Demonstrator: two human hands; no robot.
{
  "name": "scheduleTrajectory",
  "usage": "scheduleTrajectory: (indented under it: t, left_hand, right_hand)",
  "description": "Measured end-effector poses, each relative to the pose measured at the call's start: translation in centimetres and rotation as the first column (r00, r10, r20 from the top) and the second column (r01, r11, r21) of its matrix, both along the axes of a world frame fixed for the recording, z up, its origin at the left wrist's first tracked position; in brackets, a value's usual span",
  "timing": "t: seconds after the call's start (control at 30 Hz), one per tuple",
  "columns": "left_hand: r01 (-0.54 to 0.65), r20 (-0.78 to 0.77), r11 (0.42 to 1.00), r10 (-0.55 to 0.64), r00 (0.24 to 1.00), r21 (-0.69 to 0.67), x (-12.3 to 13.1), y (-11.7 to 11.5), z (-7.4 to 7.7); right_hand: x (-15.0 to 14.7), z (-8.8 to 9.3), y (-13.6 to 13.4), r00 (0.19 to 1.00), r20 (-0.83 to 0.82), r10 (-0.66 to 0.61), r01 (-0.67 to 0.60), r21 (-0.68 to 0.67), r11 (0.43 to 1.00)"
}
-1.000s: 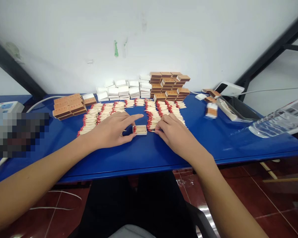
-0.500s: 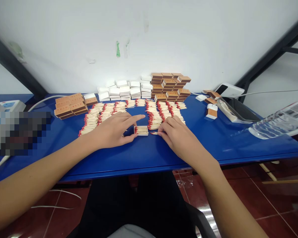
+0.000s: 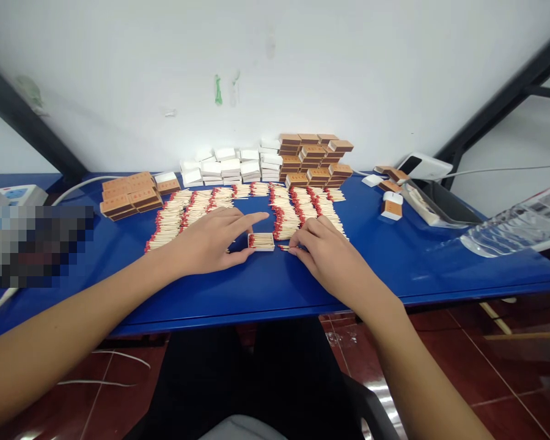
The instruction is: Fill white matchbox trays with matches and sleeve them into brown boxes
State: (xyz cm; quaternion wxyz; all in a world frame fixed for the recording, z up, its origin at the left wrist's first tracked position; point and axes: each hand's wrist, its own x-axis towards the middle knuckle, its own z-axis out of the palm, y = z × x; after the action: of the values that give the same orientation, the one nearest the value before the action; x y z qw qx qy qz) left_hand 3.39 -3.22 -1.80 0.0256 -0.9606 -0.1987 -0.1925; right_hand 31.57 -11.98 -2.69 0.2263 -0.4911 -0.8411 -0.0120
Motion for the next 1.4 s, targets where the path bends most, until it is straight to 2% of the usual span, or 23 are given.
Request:
scheduleTrajectory:
  t: [0.27, 0.43, 0.6, 0.77, 1.07, 1.4]
  left_hand:
    - [-0.009, -0.012, 1.0, 0.009, 1.0, 0.011, 0.1, -0.2, 0.2]
    - [-0.004, 0.003, 1.0, 0.004, 1.0, 0.0, 0.0, -0.2, 0.1]
    - [0.007, -0.016, 1.0, -0.007, 1.0, -0.001, 0.1, -0.3, 0.2]
    - [0.002, -0.014, 1.0, -0.002, 1.0, -0.008, 0.1, -0.2, 0.3]
    - [-0.004, -0.004, 1.0, 0.004, 1.0, 0.0, 0.1, -0.2, 0.0]
    - [-0.005, 0.003, 1.0, 0.005, 1.0, -0.003, -0.1, -0.1, 0.1]
  right_hand:
    - [-0.2, -0.1, 0.3, 1.0, 0.006, -0.01, 0.01, -0.029, 1.0]
    - [-0.5, 0.5, 0.2, 0.999, -0.016, -0.03, 0.029, -0.034, 0.999]
    - [-3.0, 1.5, 0.9, 0.999, -0.006, -0.035, 0.035, 0.065, 0.997]
    - [-5.1, 1.7, 2.0, 0.998, 0.057, 0.018, -0.021, 0.047, 0.999]
    - [-0.8, 0.1, 1.0, 0.997, -0.006, -0.077, 0.077, 0.006, 0.997]
    - [-0.7, -0.1, 0.9, 0.999, -0.007, -0.036, 0.036, 0.045, 0.998]
